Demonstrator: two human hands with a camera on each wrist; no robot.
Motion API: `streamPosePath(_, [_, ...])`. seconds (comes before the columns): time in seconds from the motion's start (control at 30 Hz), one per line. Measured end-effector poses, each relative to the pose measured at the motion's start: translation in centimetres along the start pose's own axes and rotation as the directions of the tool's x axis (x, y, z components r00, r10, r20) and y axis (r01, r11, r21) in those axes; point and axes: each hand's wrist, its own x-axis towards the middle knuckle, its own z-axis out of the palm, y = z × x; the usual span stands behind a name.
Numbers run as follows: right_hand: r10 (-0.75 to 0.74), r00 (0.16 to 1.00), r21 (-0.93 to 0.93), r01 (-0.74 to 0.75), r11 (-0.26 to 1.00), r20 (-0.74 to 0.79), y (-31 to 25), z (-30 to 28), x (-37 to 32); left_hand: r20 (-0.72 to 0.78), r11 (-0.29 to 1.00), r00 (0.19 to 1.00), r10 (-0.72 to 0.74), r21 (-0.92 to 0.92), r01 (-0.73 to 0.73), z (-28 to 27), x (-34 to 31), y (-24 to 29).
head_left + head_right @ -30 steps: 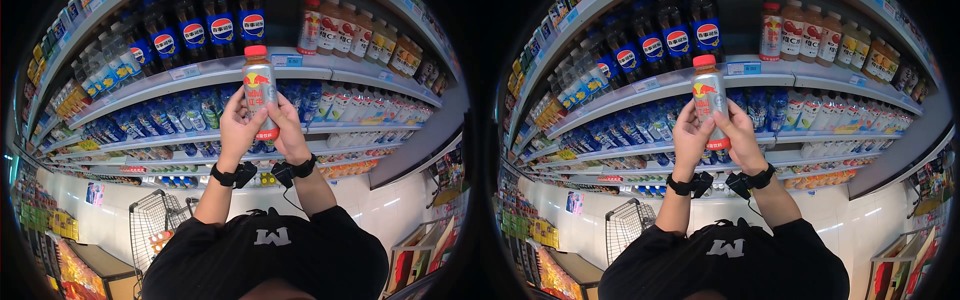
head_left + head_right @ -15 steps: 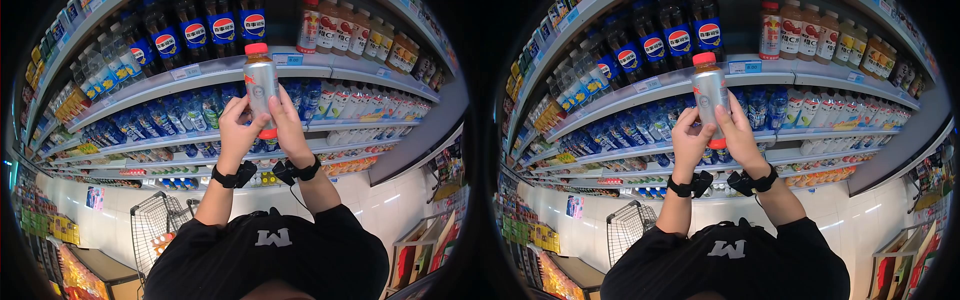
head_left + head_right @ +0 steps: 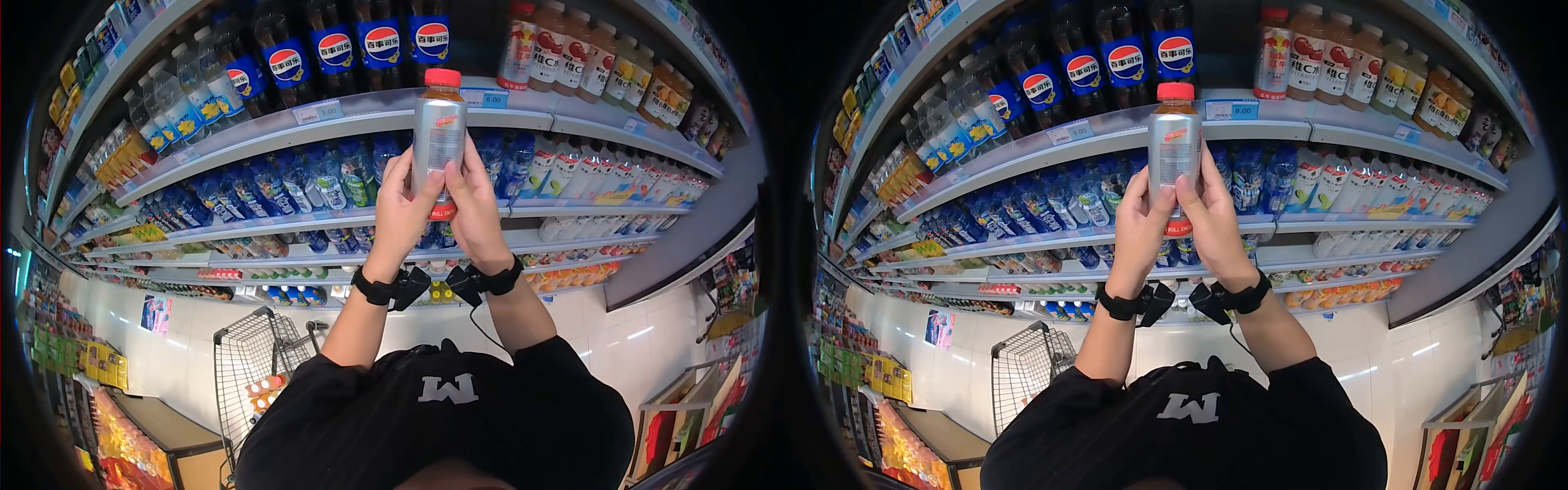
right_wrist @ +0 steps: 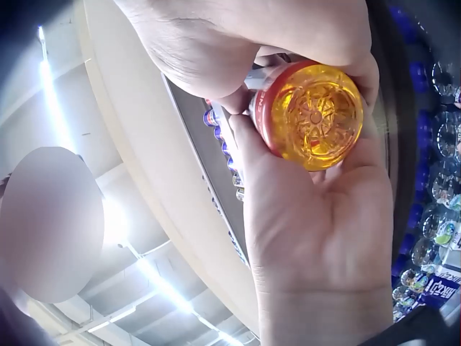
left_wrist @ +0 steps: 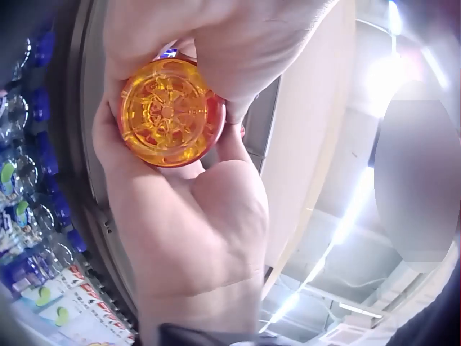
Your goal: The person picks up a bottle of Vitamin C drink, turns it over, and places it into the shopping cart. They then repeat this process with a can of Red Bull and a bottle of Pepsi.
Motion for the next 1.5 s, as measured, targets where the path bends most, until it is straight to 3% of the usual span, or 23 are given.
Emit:
streamPosePath(0.07, [-0.002,0.999,0.076,0.004,0.997,-0.032,0.2,0.1,0.0,0.032,1.0,0.999,-0.006,-0.031,0.007,-0.3,-0.1,0.2])
streamPosePath(0.13, [-0.004,0.999,0.17,0.013,0.985,-0.053,-0.3,0.5,-0.4,0.053,0.959,0.989,-0.138,-0.243,0.146,-0.2,-0.4,0.7])
streamPosePath(0.17, [-0.003,0.999,0.17,0.012,0.985,-0.053,-0.3,0.5,-0.3,0.053,0.959,0.989,-0.138,-0.243,0.147,-0.2,-0.4,0.6])
streamPosePath(0.23, [-0.063,0.998,-0.084,0.065,0.994,0.022,-0.2,0.4,-0.2,0.018,0.97,0.994,-0.106,-0.22,0.107,-0.2,-0.6,0.3])
streamPosePath(0.27, [-0.062,0.998,-0.084,0.064,0.994,0.021,-0.1,0.3,-0.2,0.019,0.969,0.994,-0.107,-0.22,0.109,-0.2,-0.7,0.2])
streamPosePath(0.33, [-0.012,0.997,-0.06,0.016,0.998,0.071,-0.1,0.1,-0.2,0.046,0.995,0.999,0.025,-0.103,-0.02,-0.1,-0.7,0.1])
streamPosePath(0.37, [-0.012,0.997,-0.061,0.016,0.998,0.071,-0.1,0.1,-0.2,0.046,0.994,0.999,0.025,-0.103,-0.02,-0.3,-0.6,-0.2])
streamPosePath(0.43, [0.004,1.0,0.078,-0.005,0.997,0.011,0.0,0.3,-0.5,0.039,0.987,0.998,0.058,0.151,-0.063,-0.7,-0.3,-0.3])
streamPosePath(0.47, [0.005,1.0,0.078,-0.006,0.997,0.012,-0.1,0.2,-0.6,0.038,0.987,0.998,0.058,0.151,-0.063,-0.5,-0.4,0.1])
streamPosePath(0.53, [0.041,0.999,0.271,-0.041,0.962,0.006,-0.1,0.2,-0.7,-0.033,0.993,0.999,-0.009,-0.116,0.005,0.3,-0.7,1.1])
streamPosePath(0.57, [0.044,0.999,0.271,-0.044,0.962,0.007,-0.2,0.2,-0.6,-0.035,0.993,0.999,-0.011,-0.116,0.007,0.2,-0.8,1.1])
streamPosePath(0.63, [-0.041,0.998,0.06,0.039,0.997,0.037,-0.2,0.3,-0.3,-0.036,0.987,0.999,-0.025,-0.157,0.019,-0.1,-0.8,0.9])
streamPosePath(0.73, [-0.059,0.997,-0.017,0.059,0.998,0.047,0.4,0.2,-0.3,-0.032,0.993,0.999,-0.018,-0.121,0.014,-0.4,-0.7,0.6])
streamPosePath(0.87, [-0.042,0.999,0.017,0.042,0.999,0.033,0.3,0.5,-0.5,0.003,0.999,0.999,0.046,0.008,-0.046,-0.7,-0.3,-0.6])
streamPosePath(0.97, [-0.003,0.999,0.167,0.01,0.986,-0.041,0.8,0.3,-0.5,0.005,0.997,0.999,-0.051,-0.06,0.051,-0.6,-0.4,-0.3])
streamPosePath(1.03, [-0.042,0.999,0.074,0.044,0.996,-0.022,0.4,0.6,-0.6,-0.021,0.955,0.991,-0.13,-0.271,0.12,-0.4,-0.7,0.3])
streamPosePath(1.07, [-0.04,0.999,0.074,0.041,0.996,-0.023,0.5,0.6,-0.6,-0.021,0.955,0.991,-0.133,-0.271,0.122,-0.3,-0.7,0.4])
streamPosePath(1.13, [-0.129,0.992,-0.133,0.128,0.983,-0.001,0.8,0.6,-0.4,-0.037,0.971,0.997,-0.071,-0.233,0.061,-0.2,-0.6,0.6])
streamPosePath(1.23, [-0.138,0.99,-0.169,0.142,0.975,0.035,0.4,0.9,-0.4,-0.008,0.985,0.999,0.049,-0.168,-0.05,0.4,-0.4,0.7])
streamPosePath(1.27, [-0.136,0.99,-0.168,0.14,0.976,0.034,0.7,0.7,-0.3,-0.008,0.985,0.999,0.047,-0.167,-0.048,0.2,-0.2,0.4])
streamPosePath(1.33, [-0.07,0.996,0.112,0.076,0.991,-0.054,1.4,0.0,0.0,0.017,0.996,0.999,0.034,-0.089,-0.032,-0.3,0.0,-0.3])
streamPosePath(1.47, [-0.055,0.998,0.088,0.056,0.995,-0.013,1.1,0.1,0.0,-0.003,0.991,1.0,-0.023,-0.129,0.022,-0.1,-0.2,-0.4])
streamPosePath(1.5, [-0.099,0.995,-0.024,0.098,0.995,-0.023,0.8,0.6,-0.1,-0.025,0.985,0.999,-0.025,-0.169,0.021,0.0,-0.2,-0.3])
